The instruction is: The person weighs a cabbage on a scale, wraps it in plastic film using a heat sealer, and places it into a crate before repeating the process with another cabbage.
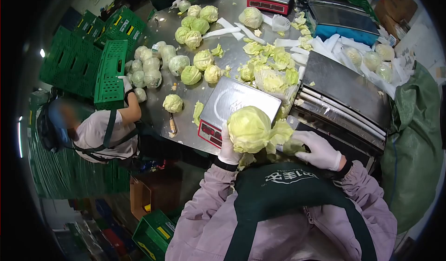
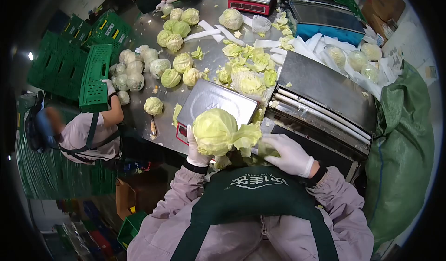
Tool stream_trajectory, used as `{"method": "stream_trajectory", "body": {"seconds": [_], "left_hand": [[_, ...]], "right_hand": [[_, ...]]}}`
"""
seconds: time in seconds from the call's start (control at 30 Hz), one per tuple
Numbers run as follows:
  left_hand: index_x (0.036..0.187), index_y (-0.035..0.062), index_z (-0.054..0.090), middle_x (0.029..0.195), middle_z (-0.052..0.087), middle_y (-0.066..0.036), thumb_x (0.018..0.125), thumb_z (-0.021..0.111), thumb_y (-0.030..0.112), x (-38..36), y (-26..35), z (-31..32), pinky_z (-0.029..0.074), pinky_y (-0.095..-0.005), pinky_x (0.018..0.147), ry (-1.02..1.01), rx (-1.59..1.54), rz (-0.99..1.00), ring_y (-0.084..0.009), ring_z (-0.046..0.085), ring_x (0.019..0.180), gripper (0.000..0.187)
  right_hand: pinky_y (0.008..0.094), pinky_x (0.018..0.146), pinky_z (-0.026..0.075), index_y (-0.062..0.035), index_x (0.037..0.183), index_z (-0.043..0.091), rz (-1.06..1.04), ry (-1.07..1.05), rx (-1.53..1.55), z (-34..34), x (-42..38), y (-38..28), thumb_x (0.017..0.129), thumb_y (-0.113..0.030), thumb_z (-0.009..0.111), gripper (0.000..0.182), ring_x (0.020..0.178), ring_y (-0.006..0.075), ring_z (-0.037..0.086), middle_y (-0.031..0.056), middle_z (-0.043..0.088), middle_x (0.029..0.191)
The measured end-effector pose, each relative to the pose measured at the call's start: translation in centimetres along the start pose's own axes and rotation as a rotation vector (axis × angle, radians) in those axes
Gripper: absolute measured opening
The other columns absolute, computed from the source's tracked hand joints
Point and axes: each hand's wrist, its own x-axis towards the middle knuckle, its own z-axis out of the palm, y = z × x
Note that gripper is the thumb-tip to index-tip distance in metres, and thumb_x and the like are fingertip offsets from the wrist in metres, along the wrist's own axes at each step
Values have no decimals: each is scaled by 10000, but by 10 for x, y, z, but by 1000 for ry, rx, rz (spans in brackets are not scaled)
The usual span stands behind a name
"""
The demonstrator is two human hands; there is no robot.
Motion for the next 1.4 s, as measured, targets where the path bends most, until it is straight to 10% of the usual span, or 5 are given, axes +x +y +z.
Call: {"method": "stream_trajectory", "body": {"seconds": [0.13, 0.37, 0.63, 1.07, 1.4], "left_hand": [[1477, 58, 196, 1375, 407, -143, 697, 737, 622, -4, 14, 36, 393, -416, 1057, -168, 285, 181, -272, 450, 1267, 1104], [1483, 37, 172, 1406, 382, -142, 681, 792, 543, -24, 20, 64, 344, -396, 1091, -210, 288, -17, -258, 401, 1310, 1133], [1458, 19, 234, 1380, 425, -153, 646, 813, 541, -22, 14, 43, 391, -396, 1061, -242, 224, -36, -262, 461, 1264, 1126], [1458, 33, 297, 1374, 448, -102, 627, 785, 101, -14, 31, 41, 324, -340, 1089, -422, 681, -96, -195, 442, 1259, 966], [1422, -3, 325, 1386, 456, -158, 767, 672, 559, -10, 23, 22, 404, -392, 1053, -279, 292, -130, -269, 488, 1256, 930]], "right_hand": [[344, 1131, 239, 6, 1504, 135, 72, 118, 1113, 16, 25, -18, 889, -314, 683, 884, 1386, 229, 296, 180, 285, 1514], [342, 1129, 253, -6, 1476, 247, -88, 291, 968, 12, 29, -52, 793, -214, 786, 895, 1382, 217, 314, 155, 341, 1484], [254, 800, 462, -20, 928, 603, 119, 107, 887, -20, 6, -29, 863, -45, 646, 82, 892, 113, 580, 37, 626, 956], [353, 795, 480, -70, 944, 658, -291, 194, 152, -33, 21, -61, 790, -122, 696, 167, 882, 265, 597, 75, 608, 958], [362, 770, 477, -61, 944, 617, -456, 7, 405, -42, 12, -33, 880, -111, 618, 81, 873, 286, 603, 96, 620, 926]]}}
